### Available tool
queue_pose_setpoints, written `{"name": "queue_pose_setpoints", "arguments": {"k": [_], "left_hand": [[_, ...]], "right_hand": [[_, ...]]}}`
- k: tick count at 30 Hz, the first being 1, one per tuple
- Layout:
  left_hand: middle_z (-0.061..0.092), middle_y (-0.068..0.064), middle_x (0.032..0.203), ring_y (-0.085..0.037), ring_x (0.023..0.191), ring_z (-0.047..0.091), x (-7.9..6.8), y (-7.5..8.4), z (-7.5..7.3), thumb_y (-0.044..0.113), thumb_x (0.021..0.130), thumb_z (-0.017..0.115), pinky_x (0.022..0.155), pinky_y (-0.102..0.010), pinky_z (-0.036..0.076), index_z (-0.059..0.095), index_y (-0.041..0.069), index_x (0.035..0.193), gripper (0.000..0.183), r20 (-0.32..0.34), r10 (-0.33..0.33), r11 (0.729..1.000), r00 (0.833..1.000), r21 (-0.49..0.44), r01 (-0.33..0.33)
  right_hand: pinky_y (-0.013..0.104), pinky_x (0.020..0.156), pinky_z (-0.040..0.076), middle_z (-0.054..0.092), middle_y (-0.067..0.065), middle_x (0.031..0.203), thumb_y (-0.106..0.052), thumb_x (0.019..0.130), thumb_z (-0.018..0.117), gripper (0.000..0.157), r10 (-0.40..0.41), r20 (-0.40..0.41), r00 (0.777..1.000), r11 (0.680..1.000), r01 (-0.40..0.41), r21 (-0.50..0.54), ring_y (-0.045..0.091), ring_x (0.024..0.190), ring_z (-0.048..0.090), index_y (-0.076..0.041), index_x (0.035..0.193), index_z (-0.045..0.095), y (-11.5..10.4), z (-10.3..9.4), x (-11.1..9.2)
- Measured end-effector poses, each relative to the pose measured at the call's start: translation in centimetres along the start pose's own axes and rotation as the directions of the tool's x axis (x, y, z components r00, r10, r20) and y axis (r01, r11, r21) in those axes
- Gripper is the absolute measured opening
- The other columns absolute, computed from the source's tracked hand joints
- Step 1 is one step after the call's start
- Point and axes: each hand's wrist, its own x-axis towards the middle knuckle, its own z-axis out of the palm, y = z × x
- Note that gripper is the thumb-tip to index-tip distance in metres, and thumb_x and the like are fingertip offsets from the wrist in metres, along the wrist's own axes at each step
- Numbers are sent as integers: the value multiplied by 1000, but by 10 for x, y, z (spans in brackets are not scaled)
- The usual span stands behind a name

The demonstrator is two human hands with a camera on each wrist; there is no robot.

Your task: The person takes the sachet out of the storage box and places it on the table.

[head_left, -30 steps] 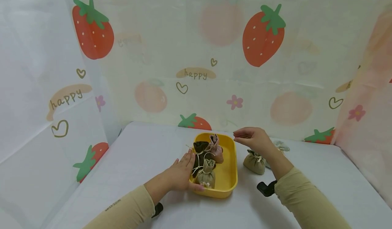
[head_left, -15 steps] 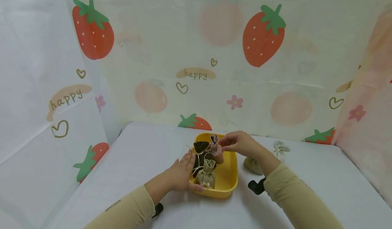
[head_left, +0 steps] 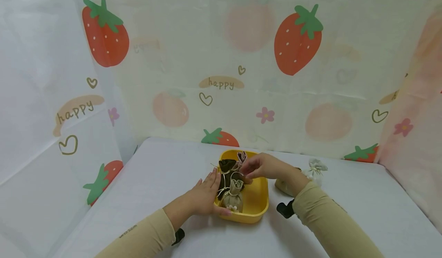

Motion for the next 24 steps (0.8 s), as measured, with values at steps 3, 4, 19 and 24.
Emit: {"name": "queue_pose_setpoints", "arguments": {"k": [3,4,19,24], "left_hand": [[-7,-16,152,-27,140,1,0,1,-1,86,60,40,108,-49,15,0,3,146,127,-1,2,1000,1000,-1,-2],[-7,-16,152,-27,140,1,-1,1,-1,86,60,40,108,-49,14,0,3,146,127,0,2,1000,1000,-2,-2],[-7,-16,152,-28,140,3,-1,1,-1,86,60,42,108,-49,14,0,3,146,127,5,-4,1000,1000,-14,4],[-7,-15,152,-28,140,3,0,0,-1,86,59,41,109,-49,14,0,3,146,127,4,-6,1000,1000,-12,6]], "right_hand": [[28,78,51,66,13,99,-8,83,67,24,34,29,999,999,-35,19,14,88,63,1,105,66,0,1,0],[29,79,51,66,12,99,-8,83,67,25,39,41,998,999,-40,24,15,88,63,2,106,66,0,2,0],[28,78,51,66,2,93,-3,80,68,21,69,112,991,998,-69,-5,15,88,63,-7,102,69,-2,11,2],[28,77,51,66,2,91,-2,79,70,21,71,125,990,997,-70,-13,14,85,62,-8,99,70,-5,13,1]]}}
